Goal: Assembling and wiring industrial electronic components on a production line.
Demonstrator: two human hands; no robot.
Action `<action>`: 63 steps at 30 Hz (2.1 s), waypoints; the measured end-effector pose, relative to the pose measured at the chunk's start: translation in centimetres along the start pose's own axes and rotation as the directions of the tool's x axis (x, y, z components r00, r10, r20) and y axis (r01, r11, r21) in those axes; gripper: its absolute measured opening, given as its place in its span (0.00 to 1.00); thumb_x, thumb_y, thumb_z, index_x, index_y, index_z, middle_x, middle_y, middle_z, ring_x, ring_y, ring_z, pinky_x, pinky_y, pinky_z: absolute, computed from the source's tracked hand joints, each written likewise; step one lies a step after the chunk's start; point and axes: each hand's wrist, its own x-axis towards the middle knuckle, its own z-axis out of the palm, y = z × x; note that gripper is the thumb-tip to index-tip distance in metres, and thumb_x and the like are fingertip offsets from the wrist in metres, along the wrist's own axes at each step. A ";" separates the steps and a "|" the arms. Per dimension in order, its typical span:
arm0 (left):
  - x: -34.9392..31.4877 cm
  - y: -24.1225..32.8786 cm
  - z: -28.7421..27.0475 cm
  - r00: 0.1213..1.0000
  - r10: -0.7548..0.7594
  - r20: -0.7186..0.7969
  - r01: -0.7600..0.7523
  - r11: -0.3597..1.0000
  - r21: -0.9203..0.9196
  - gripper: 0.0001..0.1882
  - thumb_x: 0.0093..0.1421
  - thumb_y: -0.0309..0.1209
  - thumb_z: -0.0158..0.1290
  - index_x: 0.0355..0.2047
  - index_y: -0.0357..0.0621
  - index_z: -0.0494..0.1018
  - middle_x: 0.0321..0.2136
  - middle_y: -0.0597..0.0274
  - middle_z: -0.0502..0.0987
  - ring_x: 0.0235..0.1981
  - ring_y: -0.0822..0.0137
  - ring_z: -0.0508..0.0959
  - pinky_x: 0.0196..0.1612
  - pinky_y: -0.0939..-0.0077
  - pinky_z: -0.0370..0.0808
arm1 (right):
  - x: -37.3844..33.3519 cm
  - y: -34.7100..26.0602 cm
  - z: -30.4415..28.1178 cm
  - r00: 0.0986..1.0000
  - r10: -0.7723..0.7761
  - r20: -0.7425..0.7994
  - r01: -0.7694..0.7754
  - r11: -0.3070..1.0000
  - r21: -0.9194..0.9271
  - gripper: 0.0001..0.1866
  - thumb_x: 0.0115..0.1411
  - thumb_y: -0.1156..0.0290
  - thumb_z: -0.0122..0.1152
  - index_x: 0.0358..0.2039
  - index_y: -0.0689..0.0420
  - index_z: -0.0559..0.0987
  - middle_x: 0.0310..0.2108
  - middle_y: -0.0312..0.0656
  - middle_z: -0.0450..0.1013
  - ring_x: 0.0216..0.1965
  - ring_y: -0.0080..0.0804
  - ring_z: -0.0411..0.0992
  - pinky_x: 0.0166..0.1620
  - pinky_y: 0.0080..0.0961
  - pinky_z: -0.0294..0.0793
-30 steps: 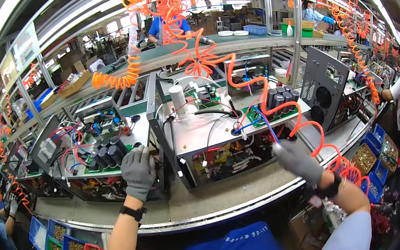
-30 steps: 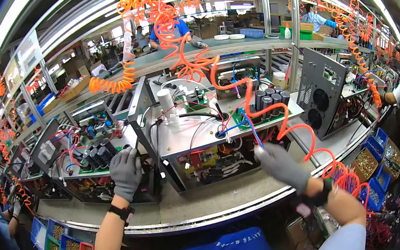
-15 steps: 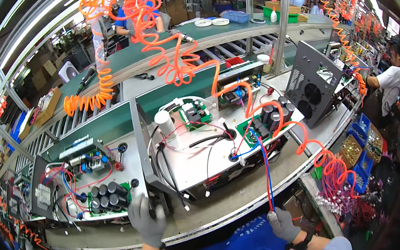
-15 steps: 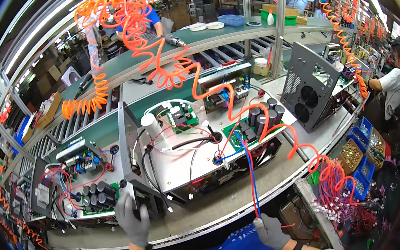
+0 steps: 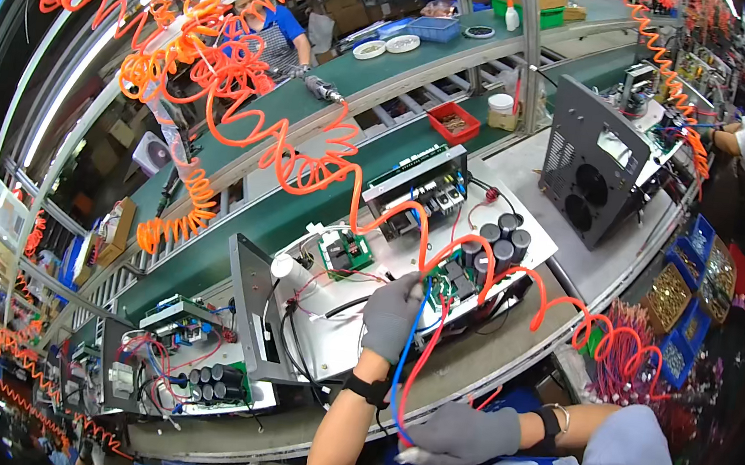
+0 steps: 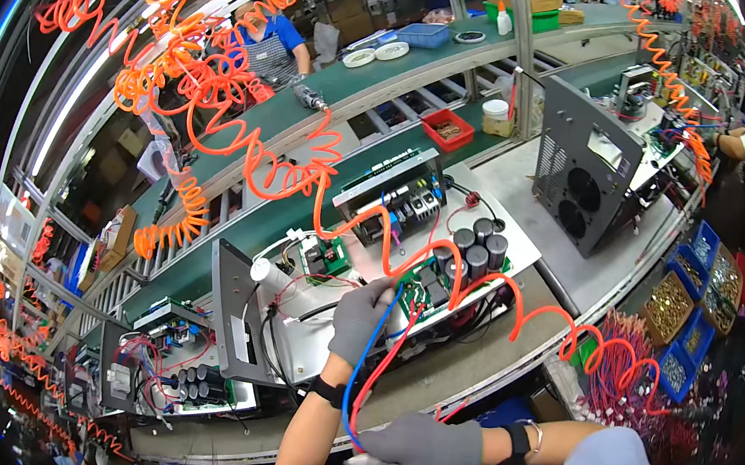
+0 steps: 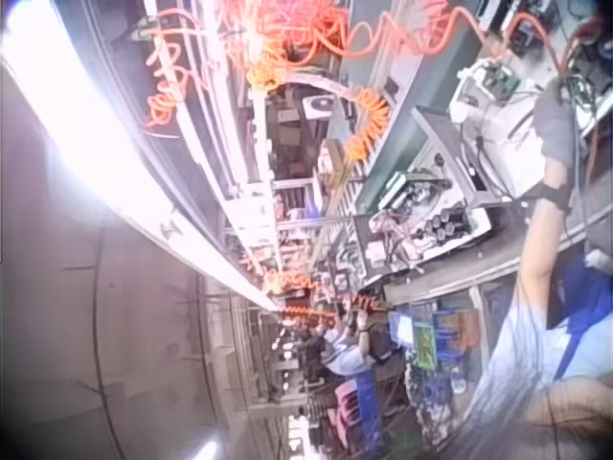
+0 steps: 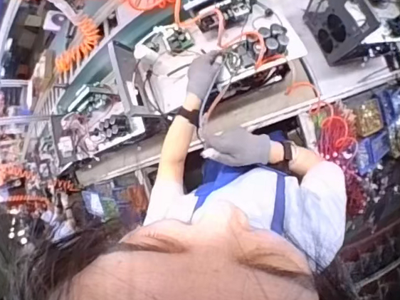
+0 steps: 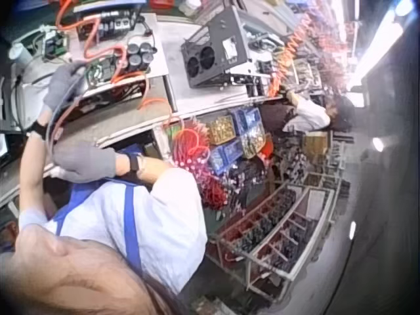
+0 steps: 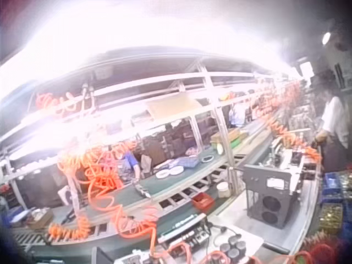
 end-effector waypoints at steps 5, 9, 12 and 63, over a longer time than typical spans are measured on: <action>0.5 -1.2 1.7 0.972 -0.235 0.023 0.220 0.935 0.277 0.13 0.59 0.38 0.46 0.36 0.48 0.78 0.29 0.53 0.79 0.30 0.48 0.78 0.33 0.56 0.74 | 1.9 1.6 -0.3 0.935 -0.008 0.355 0.039 0.996 -0.078 0.19 0.64 0.54 0.50 0.36 0.60 0.67 0.17 0.48 0.68 0.18 0.52 0.69 0.21 0.43 0.69; 1.3 -1.7 0.9 0.956 -0.129 0.265 -0.025 0.861 0.508 0.15 0.59 0.39 0.46 0.40 0.50 0.77 0.29 0.55 0.78 0.32 0.51 0.79 0.34 0.56 0.75 | 2.1 2.0 0.1 0.981 -0.078 0.177 0.092 0.993 -0.075 0.21 0.63 0.51 0.51 0.35 0.60 0.69 0.17 0.48 0.68 0.18 0.51 0.70 0.21 0.44 0.69; 2.8 -1.7 -0.9 0.933 -0.078 0.350 -0.091 0.893 0.441 0.15 0.59 0.41 0.49 0.41 0.51 0.80 0.30 0.54 0.80 0.29 0.57 0.80 0.33 0.63 0.75 | 2.3 1.8 -0.7 0.928 -0.022 0.371 0.066 0.992 -0.105 0.24 0.63 0.47 0.50 0.34 0.59 0.71 0.17 0.48 0.68 0.18 0.51 0.70 0.21 0.44 0.69; -1.7 13.2 4.6 0.457 -0.049 0.888 0.856 0.297 -0.424 0.26 0.68 0.41 0.43 0.58 0.32 0.63 0.50 0.54 0.72 0.46 0.70 0.75 0.49 0.78 0.72 | -44.9 18.3 -23.5 -0.365 -0.009 -0.931 -0.931 0.018 0.365 0.16 0.58 0.78 0.48 0.48 0.56 0.74 0.45 0.54 0.74 0.47 0.52 0.72 0.50 0.39 0.70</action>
